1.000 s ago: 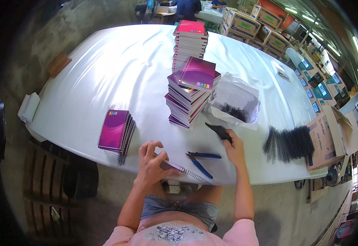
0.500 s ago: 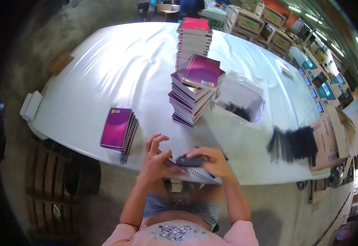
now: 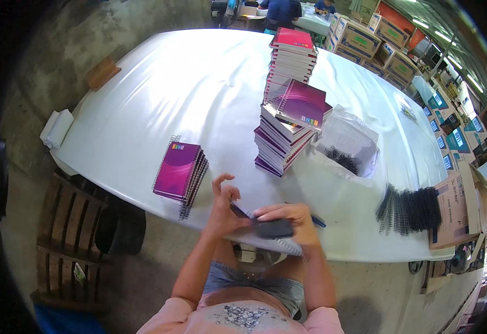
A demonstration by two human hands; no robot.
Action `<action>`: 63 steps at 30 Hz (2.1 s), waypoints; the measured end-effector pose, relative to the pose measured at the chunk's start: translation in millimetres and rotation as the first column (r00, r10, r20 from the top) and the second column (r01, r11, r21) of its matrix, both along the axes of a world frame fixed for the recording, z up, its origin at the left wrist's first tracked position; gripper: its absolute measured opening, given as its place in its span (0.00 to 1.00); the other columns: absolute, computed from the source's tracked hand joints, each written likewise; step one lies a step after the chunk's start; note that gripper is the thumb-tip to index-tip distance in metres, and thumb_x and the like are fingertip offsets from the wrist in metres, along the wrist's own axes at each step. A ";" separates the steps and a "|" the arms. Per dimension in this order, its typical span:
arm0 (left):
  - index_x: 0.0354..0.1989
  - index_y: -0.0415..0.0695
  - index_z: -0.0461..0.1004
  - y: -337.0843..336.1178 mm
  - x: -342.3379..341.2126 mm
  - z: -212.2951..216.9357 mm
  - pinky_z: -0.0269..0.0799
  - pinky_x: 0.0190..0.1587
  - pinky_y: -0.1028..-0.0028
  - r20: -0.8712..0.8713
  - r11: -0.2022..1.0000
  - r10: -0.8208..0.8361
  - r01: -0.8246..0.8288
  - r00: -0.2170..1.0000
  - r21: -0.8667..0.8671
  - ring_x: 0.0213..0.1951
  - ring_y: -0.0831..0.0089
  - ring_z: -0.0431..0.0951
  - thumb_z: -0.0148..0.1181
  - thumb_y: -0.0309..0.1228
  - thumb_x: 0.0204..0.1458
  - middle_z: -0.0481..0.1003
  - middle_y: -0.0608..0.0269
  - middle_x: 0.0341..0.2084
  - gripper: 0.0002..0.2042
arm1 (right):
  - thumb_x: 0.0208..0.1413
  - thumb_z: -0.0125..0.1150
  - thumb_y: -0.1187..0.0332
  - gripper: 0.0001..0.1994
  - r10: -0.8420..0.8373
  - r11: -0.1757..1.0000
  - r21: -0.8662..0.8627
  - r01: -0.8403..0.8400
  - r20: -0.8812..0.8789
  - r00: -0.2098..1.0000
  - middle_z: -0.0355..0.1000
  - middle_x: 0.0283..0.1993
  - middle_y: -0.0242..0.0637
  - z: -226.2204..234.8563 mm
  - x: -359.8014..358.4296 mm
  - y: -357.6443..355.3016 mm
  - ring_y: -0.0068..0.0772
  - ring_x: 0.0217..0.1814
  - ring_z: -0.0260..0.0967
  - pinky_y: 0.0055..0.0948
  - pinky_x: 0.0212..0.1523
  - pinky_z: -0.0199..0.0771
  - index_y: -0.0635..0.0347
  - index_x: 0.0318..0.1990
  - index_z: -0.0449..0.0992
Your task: The person picks up notebooks one at a time from a stack and uses a pair of pliers to adjust or trim the spiral binding before placing them into a new stack.
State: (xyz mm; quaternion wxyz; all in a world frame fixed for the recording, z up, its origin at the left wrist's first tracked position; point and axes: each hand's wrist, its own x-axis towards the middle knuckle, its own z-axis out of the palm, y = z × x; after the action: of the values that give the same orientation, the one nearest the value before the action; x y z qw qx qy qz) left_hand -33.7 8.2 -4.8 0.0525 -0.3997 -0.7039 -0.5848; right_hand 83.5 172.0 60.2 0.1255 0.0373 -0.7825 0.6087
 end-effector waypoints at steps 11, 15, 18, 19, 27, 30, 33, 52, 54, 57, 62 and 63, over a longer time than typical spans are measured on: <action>0.38 0.46 0.50 5.6 -7.5 -15.7 0.63 0.44 0.71 0.260 0.992 -0.120 0.105 0.958 0.070 0.39 0.68 0.60 0.84 0.37 0.09 0.56 0.56 0.43 0.48 | 0.38 0.49 0.86 0.18 -0.151 0.980 0.159 0.121 0.192 0.970 0.77 0.41 0.45 -13.3 -18.3 1.1 0.33 0.42 0.75 0.27 0.48 0.71 0.68 0.38 0.79; 0.37 0.47 0.50 2.9 -7.2 -27.3 0.65 0.34 0.78 0.346 0.993 -0.113 0.093 0.931 0.074 0.32 0.78 0.60 0.84 0.39 0.11 0.55 0.59 0.42 0.47 | 0.38 0.48 0.86 0.20 0.116 0.975 -0.173 -0.139 -0.137 0.984 0.78 0.40 0.41 2.1 -20.9 -11.0 0.33 0.39 0.76 0.25 0.45 0.72 0.64 0.39 0.80; 0.37 0.47 0.49 7.7 -6.3 -19.0 0.67 0.37 0.76 0.125 0.993 -0.107 0.098 0.986 0.072 0.35 0.76 0.61 0.84 0.40 0.11 0.55 0.59 0.42 0.47 | 0.36 0.51 0.86 0.21 -0.213 0.957 0.218 0.190 0.085 0.973 0.78 0.40 0.43 -20.8 -30.0 2.5 0.35 0.43 0.76 0.27 0.44 0.73 0.61 0.40 0.81; 0.38 0.47 0.49 7.8 -6.6 -19.6 0.67 0.38 0.75 0.152 0.991 -0.113 0.102 0.982 0.082 0.38 0.74 0.62 0.84 0.40 0.10 0.55 0.59 0.42 0.48 | 0.36 0.51 0.86 0.21 -0.212 0.955 0.228 0.190 0.076 0.974 0.78 0.40 0.43 -8.6 -30.3 -2.9 0.35 0.43 0.76 0.27 0.44 0.73 0.61 0.40 0.81; 0.41 0.46 0.47 4.5 -9.1 -26.2 0.61 0.50 0.68 0.137 0.992 -0.128 0.127 0.982 0.015 0.47 0.65 0.58 0.82 0.43 0.18 0.54 0.55 0.42 0.47 | 0.38 0.50 0.84 0.21 -0.245 0.931 0.319 0.177 0.189 0.951 0.76 0.42 0.47 -6.0 -30.8 -2.1 0.36 0.41 0.74 0.28 0.43 0.72 0.60 0.41 0.79; 0.39 0.41 0.56 -6.6 -6.2 -26.0 0.62 0.48 0.71 0.263 0.982 -0.170 0.141 0.950 0.127 0.41 0.69 0.62 0.76 0.34 0.35 0.61 0.57 0.37 0.31 | 0.39 0.51 0.83 0.21 -0.521 0.730 0.492 0.475 -0.050 0.852 0.75 0.42 0.47 -13.8 -3.4 32.5 0.45 0.46 0.72 0.36 0.49 0.69 0.58 0.44 0.78; 0.36 0.37 0.69 -9.5 13.6 -7.7 0.66 0.42 0.78 0.554 0.949 -0.260 0.104 0.791 0.297 0.33 0.78 0.68 0.67 0.24 0.46 0.70 0.65 0.30 0.13 | 0.42 0.54 0.79 0.28 -0.763 0.217 0.823 0.525 -0.193 0.617 0.67 0.57 0.47 -45.5 45.3 80.6 0.49 0.59 0.63 0.44 0.60 0.59 0.52 0.56 0.70; 0.29 0.44 0.62 -18.8 30.6 3.4 0.67 0.37 0.80 0.502 0.830 0.038 -0.307 0.864 0.466 0.33 0.82 0.69 0.66 0.20 0.47 0.69 0.66 0.29 0.14 | 0.50 0.63 0.64 0.18 -0.525 0.703 0.460 0.543 -0.180 0.832 0.67 0.48 0.37 19.9 51.9 -74.8 0.40 0.51 0.63 0.42 0.51 0.56 0.45 0.51 0.75; 0.29 0.43 0.63 -19.0 31.3 7.4 0.67 0.37 0.79 0.408 0.843 0.113 -0.305 0.906 0.444 0.32 0.80 0.70 0.67 0.19 0.45 0.70 0.64 0.30 0.15 | 0.49 0.63 0.64 0.18 -0.478 0.650 0.562 0.512 -0.221 0.850 0.67 0.49 0.36 34.5 44.3 -89.3 0.39 0.51 0.63 0.42 0.51 0.55 0.45 0.50 0.75; 0.28 0.42 0.64 -21.8 33.7 15.2 0.68 0.36 0.78 0.133 0.895 0.252 -0.283 0.959 0.345 0.32 0.76 0.72 0.69 0.17 0.40 0.72 0.60 0.30 0.16 | 0.49 0.64 0.63 0.18 -0.415 0.578 0.674 0.460 -0.243 0.877 0.67 0.49 0.35 41.0 36.6 -95.9 0.37 0.51 0.63 0.42 0.52 0.53 0.43 0.50 0.76; 0.25 0.43 0.67 -25.3 33.4 23.7 0.69 0.32 0.72 -0.137 0.895 0.382 -0.329 0.914 0.302 0.31 0.67 0.73 0.71 0.16 0.34 0.75 0.60 0.29 0.16 | 0.48 0.64 0.62 0.19 -0.376 0.579 0.710 0.401 -0.204 0.904 0.67 0.48 0.34 39.8 33.4 -94.4 0.37 0.50 0.63 0.41 0.50 0.55 0.42 0.50 0.75; 0.25 0.43 0.67 -25.7 32.5 25.1 0.69 0.32 0.72 -0.138 0.894 0.385 -0.332 0.913 0.300 0.31 0.67 0.73 0.71 0.16 0.34 0.75 0.60 0.29 0.16 | 0.50 0.63 0.61 0.18 -0.349 0.650 0.684 0.332 -0.120 0.929 0.68 0.48 0.34 40.2 34.6 -92.1 0.36 0.50 0.64 0.39 0.48 0.58 0.44 0.50 0.75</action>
State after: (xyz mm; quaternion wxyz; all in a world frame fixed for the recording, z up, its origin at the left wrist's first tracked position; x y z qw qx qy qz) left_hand -1.3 -17.5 20.3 0.2818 -0.3066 -0.6707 -0.6138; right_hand 118.0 79.9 100.4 0.2055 -0.0726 -0.9468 0.2369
